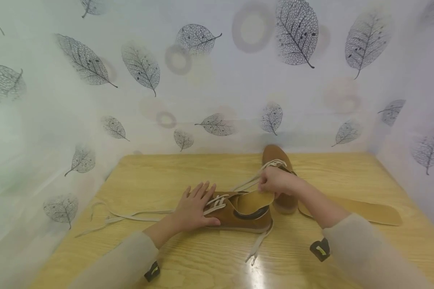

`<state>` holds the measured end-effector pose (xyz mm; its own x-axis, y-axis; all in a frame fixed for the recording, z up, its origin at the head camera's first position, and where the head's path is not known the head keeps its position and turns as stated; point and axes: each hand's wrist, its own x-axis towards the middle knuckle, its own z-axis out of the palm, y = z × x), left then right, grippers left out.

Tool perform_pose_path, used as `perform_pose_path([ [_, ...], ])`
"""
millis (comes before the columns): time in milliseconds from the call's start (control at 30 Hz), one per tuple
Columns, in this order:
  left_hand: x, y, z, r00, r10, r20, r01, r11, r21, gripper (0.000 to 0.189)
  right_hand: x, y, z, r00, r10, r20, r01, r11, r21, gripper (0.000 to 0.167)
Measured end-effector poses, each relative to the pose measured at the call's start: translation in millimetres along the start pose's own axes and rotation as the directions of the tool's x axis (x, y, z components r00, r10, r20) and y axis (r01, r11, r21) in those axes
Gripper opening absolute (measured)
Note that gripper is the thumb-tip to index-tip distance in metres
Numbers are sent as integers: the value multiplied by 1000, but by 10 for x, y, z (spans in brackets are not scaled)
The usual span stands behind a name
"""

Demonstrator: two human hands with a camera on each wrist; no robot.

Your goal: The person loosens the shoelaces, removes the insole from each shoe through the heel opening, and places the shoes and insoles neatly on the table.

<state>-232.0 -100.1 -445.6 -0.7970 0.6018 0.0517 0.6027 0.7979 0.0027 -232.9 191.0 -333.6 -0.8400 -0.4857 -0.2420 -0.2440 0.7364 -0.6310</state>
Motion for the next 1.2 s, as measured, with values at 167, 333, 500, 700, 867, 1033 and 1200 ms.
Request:
perform_pose_path([
  [167, 4, 8, 3, 1000, -3, 7, 3, 1000, 9, 106, -42, 94, -65, 998, -45, 31, 46, 999, -26, 12],
  [333, 13, 16, 12, 1000, 2, 23, -2, 1000, 1, 107, -94, 84, -65, 1000, 11, 25, -10, 1000, -26, 10],
  [500, 12, 17, -1, 1000, -1, 16, 1, 1000, 2, 107, -159, 58, -68, 999, 29, 16, -30, 999, 34, 10],
  [700, 5, 1, -14, 1000, -4, 19, 4, 1000, 2, 106, -177, 17, -93, 999, 33, 24, -34, 999, 7, 10],
  [867, 2, 6, -23, 1000, -10, 20, 10, 1000, 0, 106, -183, -59, -71, 999, -22, -37, 18, 992, -124, 6],
  [1033, 4, 7, -16, 1000, -9, 28, 10, 1000, -7, 106, -223, -69, -2, 983, -129, -133, 87, 955, -283, 4],
  [1200, 10, 3, -5, 1000, -6, 25, 7, 1000, -12, 106, -273, -19, 120, 853, -453, -261, 247, 789, -562, 8],
])
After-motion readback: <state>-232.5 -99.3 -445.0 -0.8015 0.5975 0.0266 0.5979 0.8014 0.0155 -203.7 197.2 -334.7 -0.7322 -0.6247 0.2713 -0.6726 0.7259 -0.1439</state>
